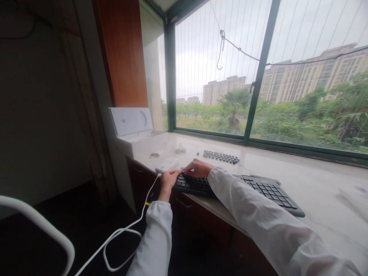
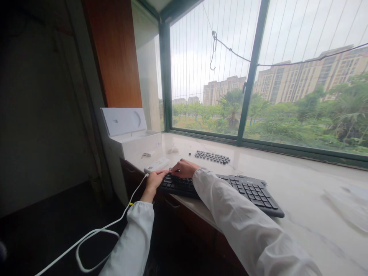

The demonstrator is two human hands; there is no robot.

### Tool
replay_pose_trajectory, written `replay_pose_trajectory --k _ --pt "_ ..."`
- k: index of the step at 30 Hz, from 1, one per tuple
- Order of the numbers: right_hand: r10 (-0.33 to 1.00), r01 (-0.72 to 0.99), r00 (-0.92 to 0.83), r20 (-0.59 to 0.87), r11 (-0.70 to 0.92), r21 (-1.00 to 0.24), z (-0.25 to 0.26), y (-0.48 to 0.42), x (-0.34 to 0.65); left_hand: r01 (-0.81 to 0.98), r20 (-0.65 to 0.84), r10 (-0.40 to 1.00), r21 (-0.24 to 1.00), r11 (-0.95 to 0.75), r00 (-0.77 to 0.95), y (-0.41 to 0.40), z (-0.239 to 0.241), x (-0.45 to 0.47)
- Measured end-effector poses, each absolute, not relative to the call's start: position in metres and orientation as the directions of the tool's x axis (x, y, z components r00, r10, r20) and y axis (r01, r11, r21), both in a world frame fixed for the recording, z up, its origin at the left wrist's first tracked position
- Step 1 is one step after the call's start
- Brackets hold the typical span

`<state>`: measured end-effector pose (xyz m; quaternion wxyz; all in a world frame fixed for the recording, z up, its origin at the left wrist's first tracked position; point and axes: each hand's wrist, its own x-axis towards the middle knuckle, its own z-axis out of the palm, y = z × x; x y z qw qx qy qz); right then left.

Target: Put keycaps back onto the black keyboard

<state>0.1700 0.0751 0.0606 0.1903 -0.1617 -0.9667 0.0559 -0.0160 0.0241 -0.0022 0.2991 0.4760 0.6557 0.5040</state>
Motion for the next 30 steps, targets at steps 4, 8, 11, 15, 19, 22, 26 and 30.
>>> replay_pose_trajectory --k 4,8,11,15,19,22,26,30 --pt "0.349 0.289 -0.871 0.345 0.933 -0.215 0.057 0.079 0.173 0.324 0.09 0.927 0.945 0.035 -0.364 0.022 -0.001 -0.016" --pt "0.355 0.282 -0.859 0.369 0.93 -0.237 0.054 0.081 0.173 0.315 0.091 0.925 0.948 0.033 -0.369 0.02 0.0 -0.015" --pt "0.367 0.293 -0.849 0.38 0.926 -0.239 0.053 0.082 0.171 0.304 0.091 0.927 0.952 0.026 -0.365 0.02 0.0 -0.015" --pt "0.361 0.298 -0.851 0.381 0.93 -0.215 0.052 0.083 0.17 0.293 0.099 0.93 0.956 0.011 -0.355 0.019 0.001 -0.015" --pt "0.353 0.302 -0.857 0.376 0.934 -0.19 0.052 0.085 0.17 0.274 0.085 0.933 0.962 0.015 -0.351 0.021 -0.001 -0.016" --pt "0.322 0.301 -0.874 0.363 0.947 -0.113 0.054 0.086 0.17 0.248 0.074 0.937 0.969 0.014 -0.342 0.025 -0.005 -0.017" --pt "0.248 0.295 -0.918 0.31 0.949 0.112 0.058 0.084 0.167 0.2 0.074 0.947 0.98 -0.01 -0.312 0.026 -0.009 -0.019" --pt "0.209 0.275 -0.946 0.246 0.921 0.275 0.059 0.082 0.167 0.157 0.079 0.957 0.987 -0.036 -0.279 0.026 -0.009 -0.019"
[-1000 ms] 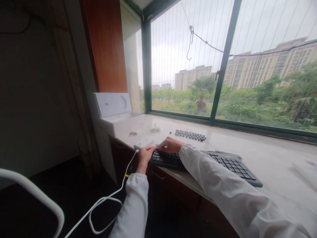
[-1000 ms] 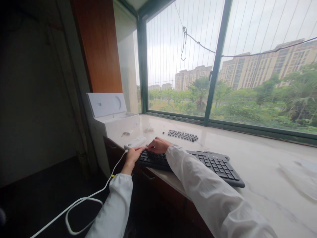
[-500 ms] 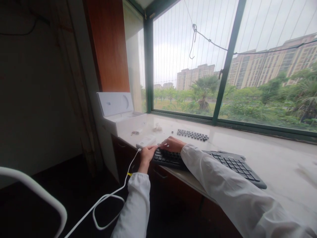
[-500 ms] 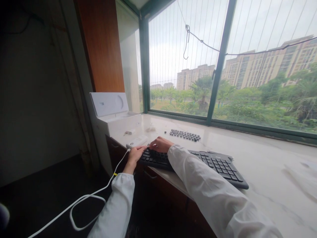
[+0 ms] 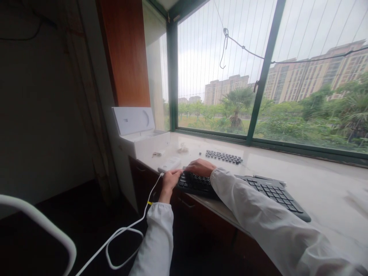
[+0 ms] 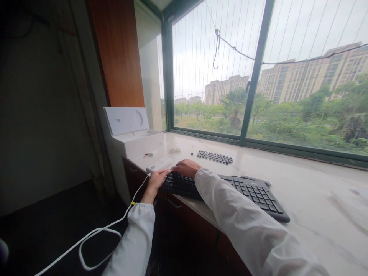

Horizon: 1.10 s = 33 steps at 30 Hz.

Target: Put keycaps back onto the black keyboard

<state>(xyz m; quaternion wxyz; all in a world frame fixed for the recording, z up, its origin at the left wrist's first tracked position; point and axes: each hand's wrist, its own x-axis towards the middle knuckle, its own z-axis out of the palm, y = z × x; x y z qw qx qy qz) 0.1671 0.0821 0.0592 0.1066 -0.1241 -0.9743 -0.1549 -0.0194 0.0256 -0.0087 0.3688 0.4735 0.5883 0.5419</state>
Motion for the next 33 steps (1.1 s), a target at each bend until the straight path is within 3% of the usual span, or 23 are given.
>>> replay_pose_trajectory --k 18,33 --pt "0.168 0.231 -0.952 0.257 0.943 0.24 0.061 0.0812 0.1682 0.045 0.055 0.976 0.998 -0.046 -0.211 0.0184 -0.0035 -0.0184" --pt "0.122 0.212 -0.957 0.263 0.913 0.349 0.0546 0.0835 0.1667 0.057 0.086 0.976 0.995 -0.076 -0.199 0.0199 -0.0067 -0.0195"
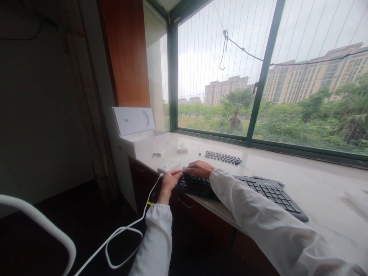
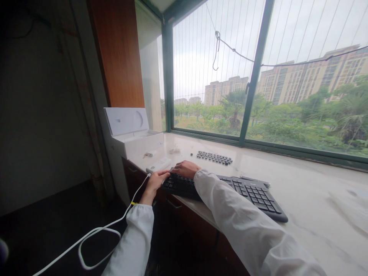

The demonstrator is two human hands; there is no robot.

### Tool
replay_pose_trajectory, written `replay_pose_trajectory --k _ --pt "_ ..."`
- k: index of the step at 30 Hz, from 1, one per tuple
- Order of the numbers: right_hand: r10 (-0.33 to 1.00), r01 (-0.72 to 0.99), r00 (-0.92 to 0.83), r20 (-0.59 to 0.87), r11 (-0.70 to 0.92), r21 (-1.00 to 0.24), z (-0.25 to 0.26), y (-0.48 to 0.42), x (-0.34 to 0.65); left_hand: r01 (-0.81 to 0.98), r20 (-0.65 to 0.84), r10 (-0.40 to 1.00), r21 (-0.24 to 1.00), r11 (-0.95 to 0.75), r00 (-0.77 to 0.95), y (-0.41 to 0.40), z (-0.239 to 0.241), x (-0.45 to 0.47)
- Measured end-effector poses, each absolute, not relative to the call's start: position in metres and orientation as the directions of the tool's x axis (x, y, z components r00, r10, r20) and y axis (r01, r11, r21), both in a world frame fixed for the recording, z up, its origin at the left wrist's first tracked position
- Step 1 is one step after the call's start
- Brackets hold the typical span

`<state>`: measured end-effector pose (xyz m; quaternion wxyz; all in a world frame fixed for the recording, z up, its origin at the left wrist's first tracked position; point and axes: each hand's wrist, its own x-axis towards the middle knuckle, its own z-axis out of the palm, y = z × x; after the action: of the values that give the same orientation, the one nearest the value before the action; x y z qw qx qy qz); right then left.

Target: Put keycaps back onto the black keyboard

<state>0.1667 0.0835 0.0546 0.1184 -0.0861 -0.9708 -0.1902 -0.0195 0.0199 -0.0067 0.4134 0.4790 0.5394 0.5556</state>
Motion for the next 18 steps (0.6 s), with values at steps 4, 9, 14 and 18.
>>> replay_pose_trajectory --k 4,9,14,18 --pt "0.103 0.194 -0.958 0.267 0.92 0.34 0.0545 0.0837 0.1672 0.06 0.094 0.974 0.995 -0.084 -0.204 0.022 -0.0094 -0.02" --pt "0.097 0.196 -0.954 0.284 0.918 0.344 0.0514 0.0864 0.1696 0.05 0.077 0.969 0.996 -0.067 -0.236 0.0208 -0.0077 -0.0185" --pt "0.102 0.213 -0.95 0.294 0.903 0.374 0.046 0.0892 0.1695 0.058 0.089 0.968 0.995 -0.077 -0.234 0.0184 -0.0052 -0.0174" --pt "0.087 0.186 -0.956 0.28 0.917 0.352 0.0467 0.0889 0.1687 0.069 0.086 0.965 0.995 -0.07 -0.248 0.0203 -0.0077 -0.0184"
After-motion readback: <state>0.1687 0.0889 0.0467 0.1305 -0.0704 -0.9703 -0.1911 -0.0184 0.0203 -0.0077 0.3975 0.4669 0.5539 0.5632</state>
